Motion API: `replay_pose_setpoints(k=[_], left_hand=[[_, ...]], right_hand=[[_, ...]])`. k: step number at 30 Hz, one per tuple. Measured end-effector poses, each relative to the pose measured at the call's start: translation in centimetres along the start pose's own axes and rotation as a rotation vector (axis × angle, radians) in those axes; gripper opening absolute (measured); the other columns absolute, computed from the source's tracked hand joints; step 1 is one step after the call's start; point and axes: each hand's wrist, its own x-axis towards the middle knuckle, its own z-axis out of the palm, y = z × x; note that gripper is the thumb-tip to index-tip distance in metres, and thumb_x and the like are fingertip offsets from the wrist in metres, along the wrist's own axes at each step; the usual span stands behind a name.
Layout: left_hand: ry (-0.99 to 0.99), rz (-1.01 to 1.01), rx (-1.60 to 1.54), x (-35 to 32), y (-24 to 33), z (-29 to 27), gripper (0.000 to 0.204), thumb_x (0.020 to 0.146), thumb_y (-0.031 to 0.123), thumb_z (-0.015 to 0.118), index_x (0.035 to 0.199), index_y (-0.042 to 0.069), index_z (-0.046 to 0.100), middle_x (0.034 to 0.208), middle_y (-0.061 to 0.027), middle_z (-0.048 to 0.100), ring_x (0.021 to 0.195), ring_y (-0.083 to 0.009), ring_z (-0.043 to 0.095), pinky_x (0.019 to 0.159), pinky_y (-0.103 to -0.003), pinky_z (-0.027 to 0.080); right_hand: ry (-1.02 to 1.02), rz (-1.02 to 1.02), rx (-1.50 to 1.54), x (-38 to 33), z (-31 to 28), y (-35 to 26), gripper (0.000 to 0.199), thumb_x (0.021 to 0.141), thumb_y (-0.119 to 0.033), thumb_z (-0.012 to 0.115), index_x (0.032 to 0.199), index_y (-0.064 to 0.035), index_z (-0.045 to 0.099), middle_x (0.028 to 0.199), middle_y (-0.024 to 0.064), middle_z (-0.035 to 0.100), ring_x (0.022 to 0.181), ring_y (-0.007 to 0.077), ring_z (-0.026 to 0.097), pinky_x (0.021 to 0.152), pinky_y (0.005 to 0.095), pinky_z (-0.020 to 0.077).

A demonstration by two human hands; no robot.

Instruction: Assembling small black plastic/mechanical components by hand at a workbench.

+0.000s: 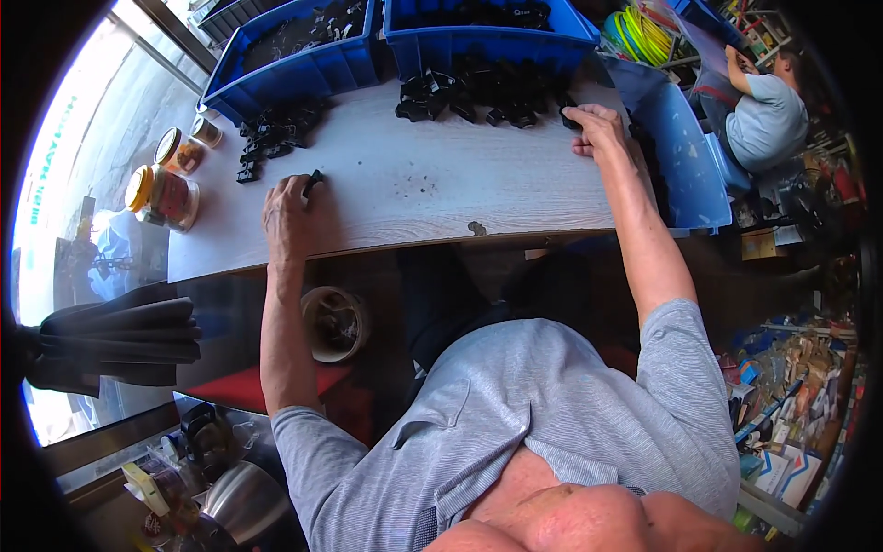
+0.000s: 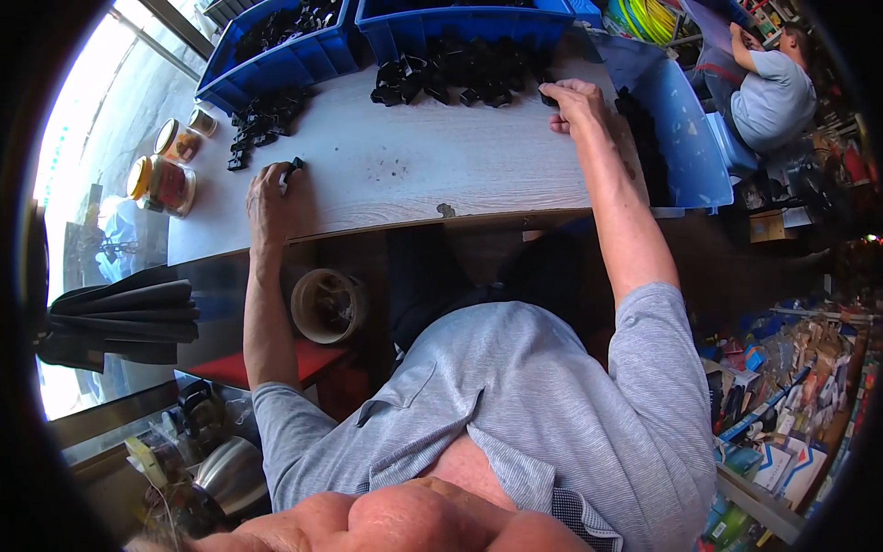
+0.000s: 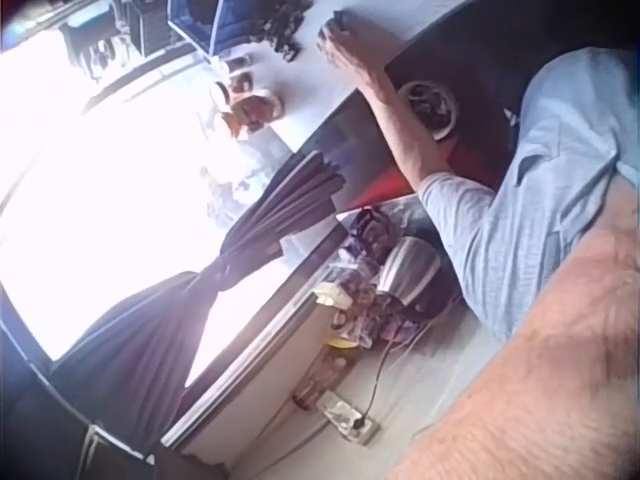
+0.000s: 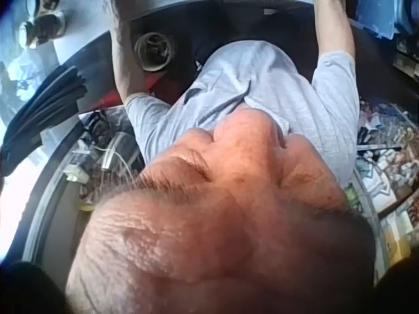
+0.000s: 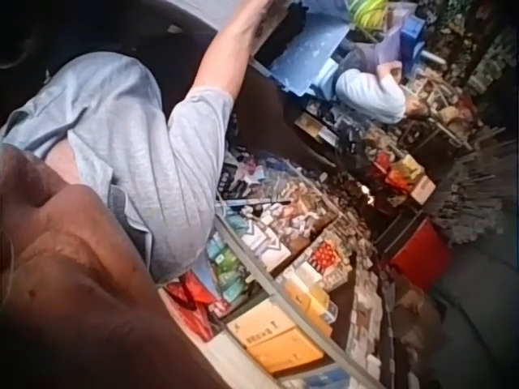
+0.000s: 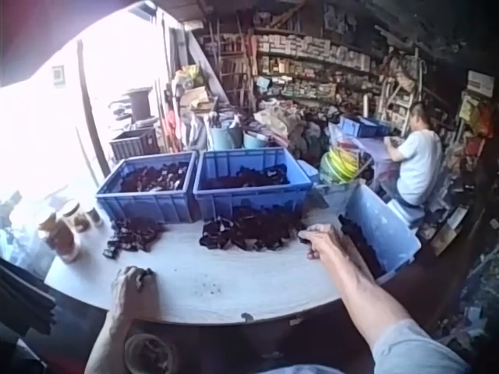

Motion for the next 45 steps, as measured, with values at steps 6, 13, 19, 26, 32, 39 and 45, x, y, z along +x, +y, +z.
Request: replay_pose_setpoints(k=[6, 13, 19, 26, 32, 39, 45], left_hand=[[-0.064, -0.091, -0.078, -0.5, 0.9, 1.4, 0.022, 0.091, 0.027, 0.071, 0.102, 0.008, 0.071, 0.094, -0.0139, 0.072, 0.081, -0.0337, 0.069, 0.075, -0.043, 0.053], [-0.041, 0.063, -0.175, -0.9, 5.9, 2.4, 0.02, 0.084, 0.018, 0.076, 0.1, 0.009, 0.069, 0.091, -0.0118, 0.072, 0.086, -0.0319, 0.068, 0.077, -0.043, 0.053], [-0.065, 0.127, -0.139, -1.1, 8.8, 2.9, 0.02, 0.083, 0.015, 0.075, 0.099, 0.008, 0.066, 0.091, -0.0124, 0.07, 0.088, -0.034, 0.065, 0.08, -0.045, 0.051], [-0.078, 0.068, -0.223, 0.3, 11.2, 4.5, 0.02, 0.083, 0.018, 0.075, 0.095, 0.008, 0.063, 0.086, -0.017, 0.07, 0.082, -0.039, 0.068, 0.073, -0.047, 0.052], [-0.059, -0.007, -0.394, 0.7, 12.8, 6.5, 0.018, 0.083, 0.015, 0.075, 0.096, 0.006, 0.066, 0.085, -0.0164, 0.074, 0.077, -0.0321, 0.073, 0.069, -0.039, 0.057], [-0.227, -0.452, -1.421, 0.5, 16.4, 8.0, 0.035, 0.096, 0.013, 0.068, 0.126, -0.004, 0.064, 0.104, -0.0103, 0.073, 0.089, -0.0151, 0.07, 0.072, -0.027, 0.059], [-0.244, -0.625, -1.792, 0.6, 18.9, 7.3, 0.029, 0.097, 0.009, 0.066, 0.121, -0.005, 0.065, 0.11, -0.0131, 0.071, 0.093, -0.0171, 0.07, 0.074, -0.029, 0.061]], right_hand=[[-0.049, 0.005, 0.054, 0.5, 0.0, 0.5, 0.025, 0.084, -0.021, 0.081, 0.102, -0.0079, 0.069, 0.067, 0.0017, 0.055, 0.051, 0.0133, 0.059, 0.049, 0.0299, 0.0578], [-0.131, -0.014, 0.263, -1.5, -1.4, 1.2, 0.023, 0.083, -0.019, 0.081, 0.098, -0.0084, 0.068, 0.053, -0.0016, 0.051, 0.046, 0.0142, 0.06, 0.051, 0.0345, 0.0611], [-0.225, 0.017, 0.346, -4.1, -1.0, 1.5, 0.024, 0.085, -0.02, 0.081, 0.1, -0.0103, 0.065, 0.053, -0.0023, 0.051, 0.048, 0.015, 0.063, 0.051, 0.0362, 0.0608], [-0.34, 0.021, 0.334, -7.4, 1.8, 1.7, 0.024, 0.083, -0.02, 0.081, 0.097, -0.0085, 0.066, 0.053, -0.0009, 0.053, 0.045, 0.0141, 0.06, 0.049, 0.0362, 0.0606], [-0.494, -0.013, 0.309, -9.9, 5.1, 1.7, 0.028, 0.084, -0.021, 0.08, 0.101, -0.0053, 0.065, 0.052, -0.0013, 0.054, 0.046, 0.0131, 0.061, 0.047, 0.0357, 0.0596], [-0.583, -0.106, 0.403, -12.1, 8.2, 1.8, 0.022, 0.087, -0.02, 0.079, 0.099, -0.0057, 0.068, 0.062, -0.0035, 0.057, 0.046, 0.0076, 0.052, 0.049, 0.0299, 0.0566], [-0.62, -0.103, 0.352, -12.4, 7.9, 1.7, 0.02, 0.088, -0.02, 0.078, 0.1, -0.0058, 0.069, 0.066, -0.0034, 0.059, 0.047, 0.0065, 0.051, 0.05, 0.0292, 0.0565]])
